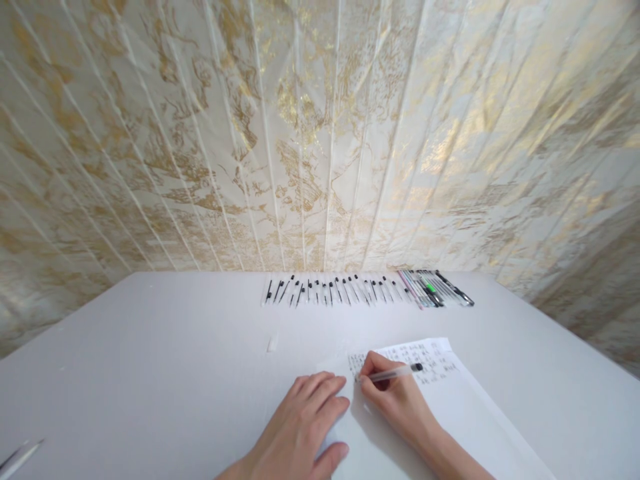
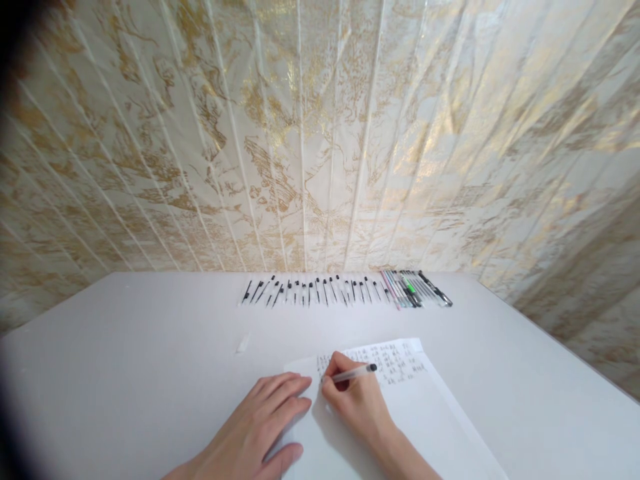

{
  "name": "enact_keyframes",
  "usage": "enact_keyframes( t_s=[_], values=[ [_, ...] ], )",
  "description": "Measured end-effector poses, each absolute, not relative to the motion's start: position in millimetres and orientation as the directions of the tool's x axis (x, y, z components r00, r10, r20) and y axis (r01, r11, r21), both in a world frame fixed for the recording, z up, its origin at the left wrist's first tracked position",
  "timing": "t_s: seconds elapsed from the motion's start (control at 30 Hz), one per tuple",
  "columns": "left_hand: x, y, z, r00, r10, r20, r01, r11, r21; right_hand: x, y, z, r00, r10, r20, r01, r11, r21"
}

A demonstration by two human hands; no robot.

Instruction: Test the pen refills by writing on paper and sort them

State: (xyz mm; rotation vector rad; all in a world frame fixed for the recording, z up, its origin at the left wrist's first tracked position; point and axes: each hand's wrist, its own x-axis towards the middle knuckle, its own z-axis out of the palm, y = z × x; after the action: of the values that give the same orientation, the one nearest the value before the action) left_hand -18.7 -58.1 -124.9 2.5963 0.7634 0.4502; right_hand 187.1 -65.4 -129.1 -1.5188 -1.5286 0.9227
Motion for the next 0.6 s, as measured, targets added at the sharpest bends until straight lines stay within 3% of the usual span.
enact_keyframes(
  t_s=[0.47, 0.6],
  values=[
    [-18.7, -57.3, -125.7, 0.797, 0.576, 0.179, 0.449, -0.765, 0.463, 188.1, -65.7, -129.4, 0.025, 0.999, 0.039, 0.402, 0.025, -0.915],
    [-17.6, -59.2, -125.6, 0.806, 0.567, 0.171, 0.445, -0.77, 0.457, 189.7, -64.5, -129.4, 0.077, 0.996, 0.044, 0.317, 0.018, -0.948]
  ],
)
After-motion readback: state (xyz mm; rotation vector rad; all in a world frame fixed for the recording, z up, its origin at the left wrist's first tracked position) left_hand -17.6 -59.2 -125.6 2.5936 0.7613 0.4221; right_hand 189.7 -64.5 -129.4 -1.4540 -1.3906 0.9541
